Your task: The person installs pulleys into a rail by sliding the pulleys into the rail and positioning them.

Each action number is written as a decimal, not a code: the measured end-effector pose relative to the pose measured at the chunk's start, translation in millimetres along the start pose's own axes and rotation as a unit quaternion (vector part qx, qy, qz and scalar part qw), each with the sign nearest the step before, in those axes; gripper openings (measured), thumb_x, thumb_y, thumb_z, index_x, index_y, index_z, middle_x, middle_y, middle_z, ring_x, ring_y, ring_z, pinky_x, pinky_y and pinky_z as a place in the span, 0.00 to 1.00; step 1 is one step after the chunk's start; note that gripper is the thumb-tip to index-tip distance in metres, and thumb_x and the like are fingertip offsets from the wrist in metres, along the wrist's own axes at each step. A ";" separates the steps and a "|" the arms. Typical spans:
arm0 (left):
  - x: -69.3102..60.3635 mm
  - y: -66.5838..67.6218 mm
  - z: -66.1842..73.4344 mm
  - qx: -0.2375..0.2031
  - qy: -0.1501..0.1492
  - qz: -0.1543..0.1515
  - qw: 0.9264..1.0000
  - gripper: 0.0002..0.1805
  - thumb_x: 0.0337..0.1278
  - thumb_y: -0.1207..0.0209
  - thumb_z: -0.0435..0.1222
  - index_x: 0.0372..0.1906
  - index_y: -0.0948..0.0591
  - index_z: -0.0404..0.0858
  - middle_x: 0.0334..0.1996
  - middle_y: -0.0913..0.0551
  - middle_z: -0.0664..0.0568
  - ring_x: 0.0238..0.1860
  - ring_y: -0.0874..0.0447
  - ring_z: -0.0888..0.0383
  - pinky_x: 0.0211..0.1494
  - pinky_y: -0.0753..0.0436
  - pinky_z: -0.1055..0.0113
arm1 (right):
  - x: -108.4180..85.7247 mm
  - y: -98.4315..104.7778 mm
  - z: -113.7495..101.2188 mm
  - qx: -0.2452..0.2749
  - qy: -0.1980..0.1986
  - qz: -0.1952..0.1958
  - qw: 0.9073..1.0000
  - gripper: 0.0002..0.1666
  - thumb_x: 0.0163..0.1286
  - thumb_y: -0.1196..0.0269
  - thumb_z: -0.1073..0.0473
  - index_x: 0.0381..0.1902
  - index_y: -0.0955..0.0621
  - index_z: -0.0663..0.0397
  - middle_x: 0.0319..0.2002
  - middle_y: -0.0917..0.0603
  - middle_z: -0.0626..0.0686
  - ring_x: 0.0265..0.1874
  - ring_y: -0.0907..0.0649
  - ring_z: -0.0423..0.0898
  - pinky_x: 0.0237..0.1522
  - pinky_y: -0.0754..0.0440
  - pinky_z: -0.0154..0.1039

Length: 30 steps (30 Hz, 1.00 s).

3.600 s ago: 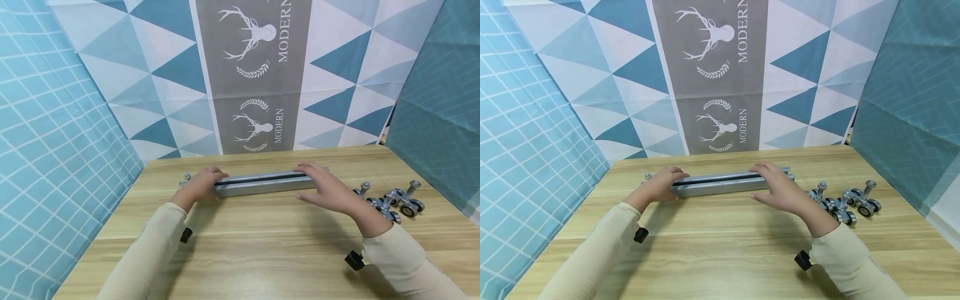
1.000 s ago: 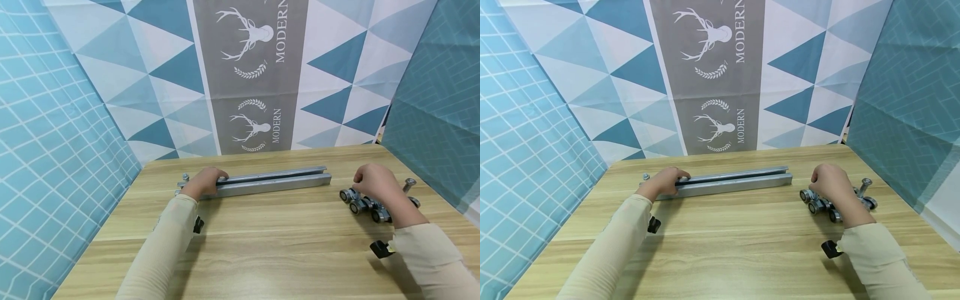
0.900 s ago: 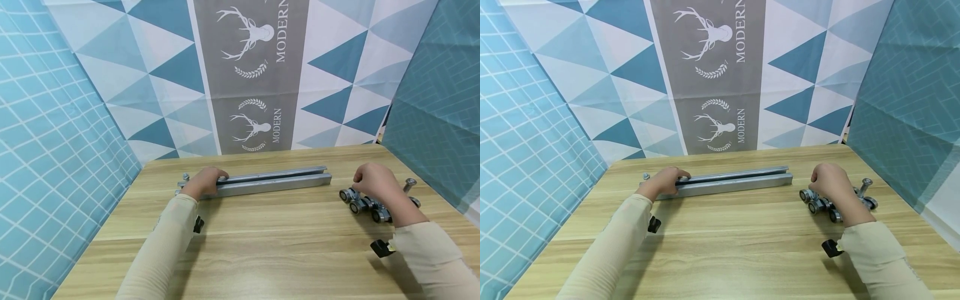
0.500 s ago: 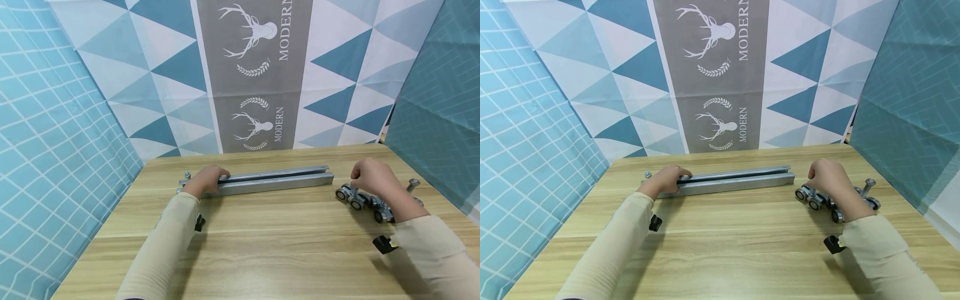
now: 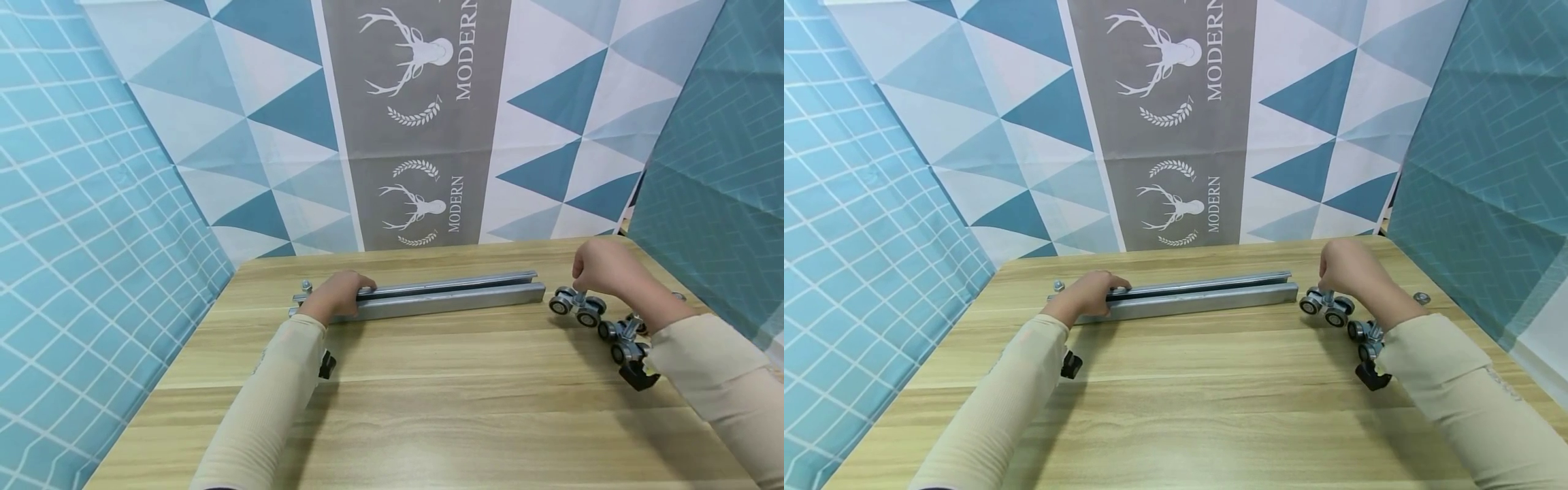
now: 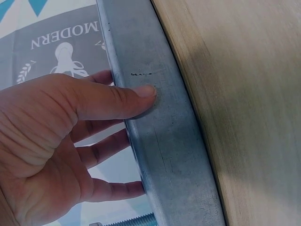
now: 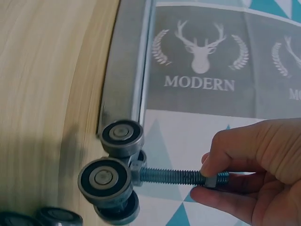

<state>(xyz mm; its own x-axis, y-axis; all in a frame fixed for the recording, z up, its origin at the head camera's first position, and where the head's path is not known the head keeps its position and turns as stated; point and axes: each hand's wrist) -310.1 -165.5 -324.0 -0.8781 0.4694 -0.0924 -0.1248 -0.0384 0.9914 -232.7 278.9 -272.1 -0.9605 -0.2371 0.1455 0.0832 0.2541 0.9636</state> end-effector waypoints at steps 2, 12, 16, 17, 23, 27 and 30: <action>0.1 -0.6 0.1 -0.001 0.001 0.001 1.000 0.37 0.41 0.37 0.17 0.62 0.21 0.42 0.57 0.20 0.47 0.59 0.24 0.48 0.62 0.27 0.54 | 3.5 1.5 1.3 -0.010 0.007 -0.004 1.000 0.21 0.48 0.38 0.72 0.07 0.32 0.49 0.09 0.40 0.43 0.13 0.44 0.40 0.18 0.42 0.37; -1.4 -0.5 0.9 0.000 -0.003 0.005 1.000 0.36 0.41 0.38 0.18 0.62 0.21 0.42 0.57 0.20 0.47 0.59 0.25 0.47 0.61 0.26 0.54 | 23.5 8.1 12.7 -0.049 0.027 -0.042 0.998 0.25 0.45 0.44 0.75 0.08 0.42 0.43 0.12 0.51 0.42 0.17 0.53 0.41 0.20 0.52 0.37; -1.7 -0.1 1.3 0.003 -0.003 0.002 1.000 0.36 0.42 0.39 0.17 0.62 0.21 0.42 0.57 0.20 0.46 0.60 0.25 0.47 0.62 0.26 0.53 | 29.3 5.3 17.2 -0.046 0.036 -0.052 0.997 0.27 0.47 0.43 0.76 0.10 0.43 0.44 0.14 0.52 0.43 0.18 0.53 0.41 0.21 0.51 0.37; -1.7 0.0 1.5 0.004 -0.002 0.001 1.000 0.36 0.42 0.39 0.17 0.62 0.21 0.43 0.57 0.20 0.47 0.60 0.25 0.47 0.62 0.27 0.53 | 31.0 3.8 18.3 -0.046 0.041 -0.053 0.997 0.27 0.47 0.43 0.76 0.10 0.44 0.44 0.14 0.52 0.43 0.18 0.53 0.41 0.21 0.51 0.38; -1.7 0.3 2.2 0.001 0.000 0.002 1.000 0.37 0.42 0.40 0.17 0.62 0.21 0.43 0.58 0.21 0.47 0.60 0.26 0.47 0.63 0.28 0.54 | 41.9 -3.8 21.9 -0.058 0.054 -0.052 0.995 0.28 0.49 0.41 0.76 0.11 0.43 0.44 0.15 0.51 0.43 0.18 0.52 0.42 0.22 0.48 0.38; -1.8 -0.2 1.8 -0.002 0.002 0.006 1.000 0.36 0.42 0.40 0.16 0.62 0.21 0.43 0.57 0.20 0.48 0.60 0.25 0.48 0.63 0.28 0.53 | 47.5 -6.5 23.5 -0.065 0.064 -0.050 0.995 0.29 0.49 0.41 0.78 0.12 0.44 0.45 0.16 0.52 0.44 0.18 0.52 0.42 0.22 0.47 0.39; -1.7 -1.0 1.6 -0.003 0.006 0.008 1.000 0.36 0.42 0.40 0.16 0.62 0.21 0.43 0.57 0.20 0.48 0.60 0.25 0.48 0.64 0.28 0.54 | 50.7 -9.2 25.5 -0.068 0.075 -0.045 0.994 0.28 0.49 0.41 0.78 0.13 0.43 0.45 0.16 0.51 0.44 0.18 0.51 0.42 0.22 0.47 0.39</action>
<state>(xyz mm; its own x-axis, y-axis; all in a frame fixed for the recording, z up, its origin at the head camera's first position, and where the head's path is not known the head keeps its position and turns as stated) -307.8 -164.9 -324.6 -0.8855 0.4580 -0.0785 -0.1141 -0.0505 0.9922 -288.9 288.5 -279.4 -0.9163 -0.3926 0.0793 0.0440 0.0981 0.9942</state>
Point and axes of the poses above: each hand's wrist, its own x-axis towards the middle knuckle, its own y-axis out of the back of the hand, z = x × y
